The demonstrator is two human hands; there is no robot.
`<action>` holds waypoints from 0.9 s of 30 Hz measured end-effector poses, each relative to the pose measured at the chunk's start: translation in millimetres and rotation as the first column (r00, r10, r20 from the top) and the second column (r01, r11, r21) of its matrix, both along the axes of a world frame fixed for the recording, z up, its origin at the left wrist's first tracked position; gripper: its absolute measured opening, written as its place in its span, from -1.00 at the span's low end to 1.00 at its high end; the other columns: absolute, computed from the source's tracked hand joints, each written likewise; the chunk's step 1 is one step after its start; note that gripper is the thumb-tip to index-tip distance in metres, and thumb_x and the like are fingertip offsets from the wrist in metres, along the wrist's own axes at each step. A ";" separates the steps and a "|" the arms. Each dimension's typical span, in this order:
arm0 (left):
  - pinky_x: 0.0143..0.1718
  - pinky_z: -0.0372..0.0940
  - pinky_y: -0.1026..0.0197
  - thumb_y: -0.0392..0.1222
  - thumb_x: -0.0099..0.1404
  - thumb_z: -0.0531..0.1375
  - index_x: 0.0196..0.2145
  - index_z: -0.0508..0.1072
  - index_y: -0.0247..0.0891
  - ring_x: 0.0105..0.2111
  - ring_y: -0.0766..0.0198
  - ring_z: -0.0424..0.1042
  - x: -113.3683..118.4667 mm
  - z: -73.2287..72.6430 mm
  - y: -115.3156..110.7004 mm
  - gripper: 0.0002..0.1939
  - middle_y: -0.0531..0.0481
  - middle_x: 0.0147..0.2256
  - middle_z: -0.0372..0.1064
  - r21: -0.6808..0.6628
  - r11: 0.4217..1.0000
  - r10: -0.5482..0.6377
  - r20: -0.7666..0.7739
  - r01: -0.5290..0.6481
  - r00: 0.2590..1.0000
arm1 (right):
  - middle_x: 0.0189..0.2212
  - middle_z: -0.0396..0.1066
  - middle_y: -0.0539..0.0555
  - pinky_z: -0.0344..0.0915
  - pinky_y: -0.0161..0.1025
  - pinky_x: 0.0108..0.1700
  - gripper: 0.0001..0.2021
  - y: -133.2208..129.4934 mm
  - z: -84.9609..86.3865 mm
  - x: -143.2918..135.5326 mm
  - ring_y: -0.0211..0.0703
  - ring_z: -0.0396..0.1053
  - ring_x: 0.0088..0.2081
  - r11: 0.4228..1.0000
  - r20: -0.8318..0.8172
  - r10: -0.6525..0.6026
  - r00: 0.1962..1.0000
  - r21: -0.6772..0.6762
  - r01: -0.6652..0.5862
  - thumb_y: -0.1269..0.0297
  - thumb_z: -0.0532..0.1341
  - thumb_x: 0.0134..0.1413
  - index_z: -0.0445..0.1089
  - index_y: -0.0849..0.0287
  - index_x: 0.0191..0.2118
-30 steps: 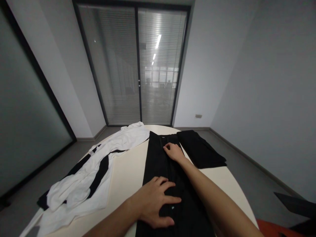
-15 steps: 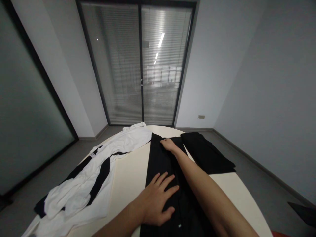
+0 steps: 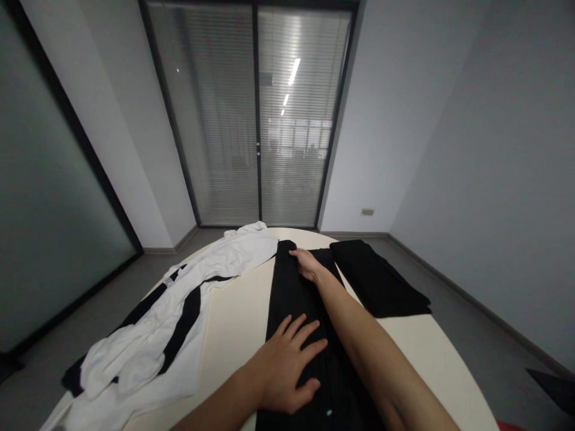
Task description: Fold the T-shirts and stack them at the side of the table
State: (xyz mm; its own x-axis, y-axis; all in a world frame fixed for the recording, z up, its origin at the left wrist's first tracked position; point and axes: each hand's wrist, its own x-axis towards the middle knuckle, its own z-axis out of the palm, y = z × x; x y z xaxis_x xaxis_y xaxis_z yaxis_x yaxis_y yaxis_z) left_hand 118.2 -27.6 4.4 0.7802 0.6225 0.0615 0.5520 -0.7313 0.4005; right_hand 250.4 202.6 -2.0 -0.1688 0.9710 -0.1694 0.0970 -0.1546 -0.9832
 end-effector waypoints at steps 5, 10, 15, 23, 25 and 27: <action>0.33 -0.23 -0.39 0.07 0.32 0.16 0.38 0.06 -0.10 0.40 -0.22 -0.20 -0.5 0.2 0.2 -0.26 -0.17 0.42 -0.16 0.002 1.000 -0.006 0.006 0.006 1.000 | -0.03 0.46 0.22 0.46 -0.19 -0.21 -0.39 14.9 -7.5 12.0 -0.12 0.50 -0.21 0.985 0.165 -0.115 0.980 0.144 0.092 0.35 0.21 0.15 0.07 0.13 0.29; 0.33 -0.23 -0.39 0.10 0.33 0.15 0.38 0.06 -0.09 0.40 -0.22 -0.19 -1.8 -1.9 1.9 -0.26 -0.16 0.42 -0.15 -0.002 1.000 -0.012 0.018 0.012 1.000 | 0.25 0.22 0.27 0.24 -0.08 0.18 -0.32 23.6 -7.0 26.0 -0.04 0.32 0.15 0.938 0.453 -0.175 0.874 0.346 0.009 0.51 0.20 0.02 0.15 0.16 0.30; 0.34 -0.23 -0.38 0.11 0.34 0.13 0.38 0.05 -0.09 0.40 -0.21 -0.19 -2.0 -1.4 1.7 -0.27 -0.14 0.42 -0.15 0.004 1.000 -0.011 0.019 0.011 1.000 | 0.25 0.25 0.23 -0.03 0.11 0.30 -0.65 10.6 -9.2 28.3 0.18 0.11 0.28 0.887 0.690 -0.218 0.690 0.435 -0.155 0.46 0.24 0.08 0.48 0.11 0.01; 0.34 -0.21 -0.36 0.05 0.31 0.18 0.39 0.02 -0.10 0.40 -0.21 -0.20 -1.3 2.1 1.9 -0.22 -0.18 0.42 -0.17 -0.004 1.000 -0.011 -0.003 0.011 1.000 | -0.08 0.54 0.12 0.23 -0.03 0.10 -0.73 10.1 -9.4 22.3 0.04 0.41 0.02 0.890 0.807 -0.266 0.528 0.416 -0.187 0.37 0.17 0.21 0.52 0.02 -0.04; 0.34 -0.19 -0.35 0.03 0.28 0.21 0.39 0.03 -0.09 0.40 -0.20 -0.18 -0.4 2.2 2.0 -0.20 -0.20 0.42 -0.19 0.009 1.000 -0.001 -0.003 0.001 1.000 | -0.05 0.53 0.11 0.26 -0.10 0.08 -0.72 12.6 -9.3 24.3 0.00 0.43 0.01 0.883 0.806 -0.270 0.526 0.425 -0.197 0.39 0.12 0.25 0.54 0.04 -0.08; 0.34 -0.15 -0.32 0.05 0.24 0.25 0.37 0.08 -0.07 0.38 -0.19 -0.10 0.6 1.8 2.1 -0.19 -0.23 0.41 -0.16 0.038 0.999 0.025 0.009 -0.025 1.000 | -0.02 0.52 0.14 0.27 -0.16 0.07 -0.71 14.5 -10.2 26.6 -0.02 0.45 0.01 0.879 0.807 -0.267 0.527 0.428 -0.211 0.39 0.10 0.27 0.55 0.07 -0.06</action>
State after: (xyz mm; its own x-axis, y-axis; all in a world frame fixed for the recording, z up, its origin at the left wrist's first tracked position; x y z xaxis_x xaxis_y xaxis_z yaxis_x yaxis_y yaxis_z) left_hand 118.8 -25.5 6.2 0.7637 0.6389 0.0926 0.5669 -0.7323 0.3774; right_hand 277.1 217.1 -12.2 -0.1543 0.9653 0.2108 0.8931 0.2275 -0.3881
